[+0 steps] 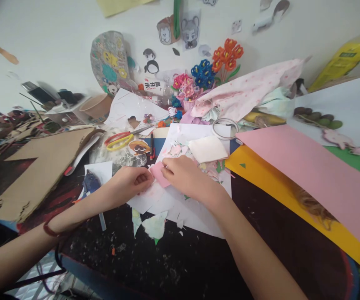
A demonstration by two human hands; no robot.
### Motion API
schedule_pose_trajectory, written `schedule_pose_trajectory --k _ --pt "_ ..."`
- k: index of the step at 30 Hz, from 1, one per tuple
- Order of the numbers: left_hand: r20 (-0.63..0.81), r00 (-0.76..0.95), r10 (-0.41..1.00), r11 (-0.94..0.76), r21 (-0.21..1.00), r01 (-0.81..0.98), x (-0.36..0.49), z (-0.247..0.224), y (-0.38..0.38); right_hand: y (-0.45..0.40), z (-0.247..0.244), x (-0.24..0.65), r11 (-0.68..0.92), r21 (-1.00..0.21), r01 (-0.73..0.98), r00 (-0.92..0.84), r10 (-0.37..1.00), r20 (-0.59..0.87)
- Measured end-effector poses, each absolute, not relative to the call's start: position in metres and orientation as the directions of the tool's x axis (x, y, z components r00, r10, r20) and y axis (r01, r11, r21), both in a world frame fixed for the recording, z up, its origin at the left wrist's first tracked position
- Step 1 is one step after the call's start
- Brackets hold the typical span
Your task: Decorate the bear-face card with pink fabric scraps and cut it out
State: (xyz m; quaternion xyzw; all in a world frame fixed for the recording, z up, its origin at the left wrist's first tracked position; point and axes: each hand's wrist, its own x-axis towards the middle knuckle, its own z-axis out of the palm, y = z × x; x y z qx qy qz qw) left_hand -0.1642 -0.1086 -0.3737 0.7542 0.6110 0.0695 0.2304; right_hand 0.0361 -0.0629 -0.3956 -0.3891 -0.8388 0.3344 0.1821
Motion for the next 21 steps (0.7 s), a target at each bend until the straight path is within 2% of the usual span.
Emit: schedule_pose_trajectory --k 5,13,17,21 --pt "-0.150 0.218 0.964 -0.138 0.417 0.898 -0.164 -0.372 -0.111 -0.062 -0.396 0.035 0.484 -0.693 0.534 -0.633 0.772 0.051" --pt "-0.090 0.265 0.960 -0.230 0.288 0.930 -0.159 -0.380 -0.117 -0.063 -0.396 0.035 0.490 -0.682 0.543 -0.632 0.773 0.051" --pt "-0.086 0.222 0.971 -0.194 0.254 0.948 -0.163 -0.378 -0.112 -0.064 -0.393 0.034 0.485 -0.677 0.553 -0.631 0.775 0.040" --pt "0.018 0.204 0.979 -0.204 0.170 0.964 -0.176 -0.367 -0.111 -0.066 -0.388 0.034 0.467 -0.669 0.578 -0.625 0.781 0.006"
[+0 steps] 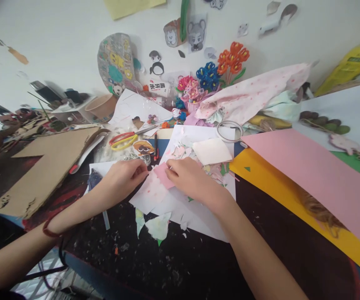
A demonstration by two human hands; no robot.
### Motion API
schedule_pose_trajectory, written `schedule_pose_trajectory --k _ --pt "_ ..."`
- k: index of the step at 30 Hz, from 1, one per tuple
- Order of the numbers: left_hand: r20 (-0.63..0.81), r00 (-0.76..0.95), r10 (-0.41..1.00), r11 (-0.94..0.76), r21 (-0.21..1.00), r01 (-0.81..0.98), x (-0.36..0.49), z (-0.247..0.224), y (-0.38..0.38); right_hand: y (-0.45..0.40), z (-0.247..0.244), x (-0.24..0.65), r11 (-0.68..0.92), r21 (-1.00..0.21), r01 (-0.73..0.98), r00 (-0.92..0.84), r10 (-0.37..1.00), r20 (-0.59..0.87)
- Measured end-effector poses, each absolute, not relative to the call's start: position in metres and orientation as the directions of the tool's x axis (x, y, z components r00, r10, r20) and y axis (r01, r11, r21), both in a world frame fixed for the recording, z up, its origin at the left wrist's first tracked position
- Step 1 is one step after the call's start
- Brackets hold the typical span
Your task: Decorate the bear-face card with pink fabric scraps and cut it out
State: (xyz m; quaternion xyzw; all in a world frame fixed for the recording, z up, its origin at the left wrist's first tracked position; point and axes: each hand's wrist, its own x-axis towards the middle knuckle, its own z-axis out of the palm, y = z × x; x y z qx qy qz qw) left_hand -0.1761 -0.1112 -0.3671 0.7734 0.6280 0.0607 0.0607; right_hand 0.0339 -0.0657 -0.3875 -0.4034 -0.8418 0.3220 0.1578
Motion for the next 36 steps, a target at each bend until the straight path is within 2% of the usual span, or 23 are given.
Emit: schedule_pose_trajectory --k 3,6,9,12,15,23,31,36 --pt "0.119 0.288 0.950 -0.304 0.151 0.941 -0.184 -0.362 -0.120 -0.066 -0.386 0.034 0.468 -0.664 0.583 -0.627 0.779 0.000" --pt "0.169 0.493 0.854 -0.515 0.128 0.848 -0.186 -0.365 -0.133 -0.065 -0.388 0.034 0.496 -0.645 0.581 -0.635 0.772 0.021" --pt "0.168 0.684 0.710 -0.695 0.012 0.718 -0.186 -0.373 -0.144 -0.065 -0.391 0.033 0.522 -0.627 0.579 -0.640 0.767 0.048" --pt "0.159 0.754 0.637 -0.746 -0.117 0.655 -0.185 -0.379 -0.151 -0.065 -0.393 0.033 0.520 -0.628 0.579 -0.634 0.771 0.054" --pt "0.188 0.765 0.615 -0.751 -0.156 0.642 -0.186 -0.381 -0.156 -0.066 -0.393 0.033 0.517 -0.632 0.577 -0.634 0.771 0.052" --pt "0.204 0.715 0.669 -0.708 -0.117 0.696 -0.187 -0.388 -0.158 -0.066 -0.394 0.033 0.519 -0.619 0.589 -0.628 0.777 0.054" --pt "0.237 0.645 0.726 -0.661 -0.015 0.750 -0.184 -0.385 -0.158 -0.066 -0.393 0.033 0.507 -0.626 0.592 -0.619 0.784 0.049" --pt "0.308 0.571 0.761 -0.613 0.053 0.788 -0.184 -0.382 -0.161 -0.066 -0.394 0.033 0.512 -0.637 0.577 -0.629 0.775 0.053"
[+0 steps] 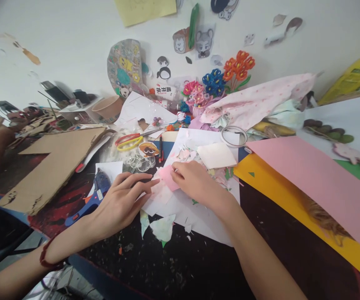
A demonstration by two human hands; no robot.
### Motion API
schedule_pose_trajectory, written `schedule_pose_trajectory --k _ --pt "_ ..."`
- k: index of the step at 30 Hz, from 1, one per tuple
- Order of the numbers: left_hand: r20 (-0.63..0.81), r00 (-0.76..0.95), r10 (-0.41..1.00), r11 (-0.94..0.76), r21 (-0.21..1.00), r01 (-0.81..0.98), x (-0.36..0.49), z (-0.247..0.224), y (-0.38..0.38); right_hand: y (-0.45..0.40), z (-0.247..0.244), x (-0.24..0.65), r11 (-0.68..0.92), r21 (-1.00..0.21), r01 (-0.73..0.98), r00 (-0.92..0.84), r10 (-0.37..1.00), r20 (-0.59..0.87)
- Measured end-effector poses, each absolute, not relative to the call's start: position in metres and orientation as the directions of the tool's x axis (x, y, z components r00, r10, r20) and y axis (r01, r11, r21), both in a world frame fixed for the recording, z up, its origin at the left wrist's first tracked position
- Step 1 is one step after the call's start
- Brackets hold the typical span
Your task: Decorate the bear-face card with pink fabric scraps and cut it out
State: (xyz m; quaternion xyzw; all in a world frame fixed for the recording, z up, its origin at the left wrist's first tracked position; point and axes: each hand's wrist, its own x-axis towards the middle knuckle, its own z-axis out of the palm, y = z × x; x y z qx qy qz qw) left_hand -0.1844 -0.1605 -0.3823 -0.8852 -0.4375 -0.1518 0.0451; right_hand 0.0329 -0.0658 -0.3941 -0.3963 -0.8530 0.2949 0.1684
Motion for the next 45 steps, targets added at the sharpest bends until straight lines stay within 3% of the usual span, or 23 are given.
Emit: schedule_pose_trajectory --k 9,11,13,16,19,22,24,29,31,36,42,45 --pt "0.168 0.715 0.678 -0.711 -0.094 0.697 -0.184 -0.400 -0.161 -0.065 -0.395 0.032 0.500 -0.632 0.592 -0.619 0.785 0.041" --pt "0.154 0.716 0.680 -0.715 -0.073 0.695 -0.183 -0.398 -0.161 -0.066 -0.394 0.032 0.491 -0.639 0.592 -0.612 0.790 0.040" --pt "0.168 0.665 0.728 -0.678 0.031 0.734 -0.182 -0.394 -0.161 -0.067 -0.393 0.032 0.485 -0.643 0.593 -0.608 0.793 0.038" --pt "0.189 0.476 0.859 -0.512 0.304 0.803 -0.180 -0.386 -0.160 -0.067 -0.392 0.032 0.488 -0.644 0.589 -0.613 0.789 0.038" --pt "0.164 0.303 0.939 -0.342 0.560 0.755 -0.180 -0.381 -0.159 -0.067 -0.392 0.032 0.488 -0.643 0.590 -0.610 0.791 0.040" --pt "0.178 0.193 0.965 -0.263 0.644 0.719 -0.180 -0.379 -0.160 -0.067 -0.392 0.032 0.482 -0.654 0.583 -0.612 0.790 0.036" --pt "0.219 0.202 0.955 -0.293 0.573 0.765 -0.180 -0.381 -0.162 -0.067 -0.391 0.032 0.479 -0.660 0.579 -0.616 0.787 0.030" --pt "0.287 0.411 0.865 -0.467 0.166 0.868 -0.175 -0.393 -0.164 -0.066 -0.392 0.032 0.443 -0.672 0.593 -0.586 0.810 0.017" --pt "0.293 0.455 0.841 -0.493 0.068 0.867 -0.174 -0.398 -0.163 -0.066 -0.392 0.032 0.445 -0.668 0.597 -0.584 0.811 0.018" --pt "0.281 0.510 0.813 -0.520 -0.046 0.853 -0.174 -0.406 -0.162 -0.064 -0.394 0.032 0.446 -0.662 0.602 -0.586 0.810 0.013" --pt "0.251 0.559 0.790 -0.555 -0.094 0.827 -0.173 -0.408 -0.164 -0.063 -0.394 0.032 0.445 -0.662 0.603 -0.591 0.807 0.004" --pt "0.216 0.638 0.739 -0.610 -0.188 0.770 -0.170 -0.404 -0.163 -0.063 -0.394 0.032 0.442 -0.663 0.604 -0.589 0.808 0.002"
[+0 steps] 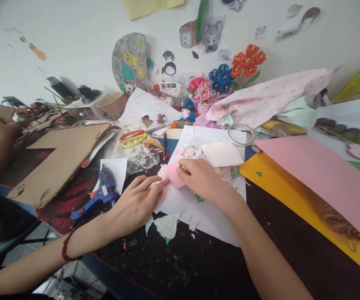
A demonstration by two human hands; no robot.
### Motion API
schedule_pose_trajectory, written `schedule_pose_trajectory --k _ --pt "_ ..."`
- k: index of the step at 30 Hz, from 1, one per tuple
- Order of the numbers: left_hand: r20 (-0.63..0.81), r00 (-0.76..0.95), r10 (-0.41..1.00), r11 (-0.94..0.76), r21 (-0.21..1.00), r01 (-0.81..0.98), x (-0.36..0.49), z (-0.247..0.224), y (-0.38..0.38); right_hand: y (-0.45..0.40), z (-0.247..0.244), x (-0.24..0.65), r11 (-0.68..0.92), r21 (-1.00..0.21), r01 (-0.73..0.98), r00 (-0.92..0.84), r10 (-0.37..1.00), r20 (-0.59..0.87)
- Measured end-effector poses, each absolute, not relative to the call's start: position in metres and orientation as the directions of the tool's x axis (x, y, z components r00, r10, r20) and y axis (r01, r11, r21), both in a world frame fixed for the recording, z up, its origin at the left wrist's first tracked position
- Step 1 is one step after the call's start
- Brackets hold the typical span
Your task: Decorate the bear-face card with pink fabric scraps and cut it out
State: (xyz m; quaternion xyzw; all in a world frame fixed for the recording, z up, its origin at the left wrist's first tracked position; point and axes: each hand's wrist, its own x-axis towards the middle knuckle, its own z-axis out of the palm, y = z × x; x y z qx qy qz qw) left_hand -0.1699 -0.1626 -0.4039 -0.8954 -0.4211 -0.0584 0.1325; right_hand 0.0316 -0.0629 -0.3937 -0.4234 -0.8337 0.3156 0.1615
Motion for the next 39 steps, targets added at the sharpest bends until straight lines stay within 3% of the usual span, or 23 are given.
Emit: schedule_pose_trajectory --k 3,9,11,14,18,21,24,30,39 --pt "0.174 0.694 0.699 -0.653 -0.241 0.718 -0.167 -0.398 -0.161 -0.063 -0.394 0.031 0.437 -0.670 0.601 -0.585 0.811 0.004" --pt "0.145 0.683 0.716 -0.656 -0.194 0.729 -0.167 -0.397 -0.165 -0.064 -0.395 0.031 0.456 -0.660 0.597 -0.589 0.808 0.026" --pt "0.157 0.616 0.772 -0.612 -0.082 0.787 -0.169 -0.397 -0.165 -0.064 -0.395 0.031 0.460 -0.655 0.600 -0.586 0.810 0.031" --pt "0.186 0.445 0.876 -0.476 0.190 0.859 -0.172 -0.395 -0.164 -0.065 -0.394 0.030 0.456 -0.647 0.612 -0.582 0.813 0.022" --pt "0.127 0.213 0.969 -0.248 0.569 0.784 -0.174 -0.388 -0.160 -0.066 -0.392 0.030 0.445 -0.648 0.618 -0.576 0.817 0.011" --pt "0.045 0.109 0.993 -0.110 0.688 0.717 -0.176 -0.382 -0.160 -0.067 -0.391 0.030 0.444 -0.654 0.612 -0.579 0.815 0.011" --pt "0.104 0.154 0.983 -0.185 0.615 0.767 -0.175 -0.382 -0.165 -0.067 -0.391 0.030 0.436 -0.655 0.617 -0.577 0.817 0.000" --pt "0.262 0.427 0.865 -0.476 0.165 0.864 -0.162 -0.401 -0.172 -0.066 -0.393 0.031 0.443 -0.656 0.611 -0.577 0.816 0.013" --pt "0.252 0.587 0.769 -0.538 -0.242 0.808 -0.145 -0.403 -0.176 -0.066 -0.392 0.030 0.450 -0.658 0.604 -0.581 0.814 0.023"
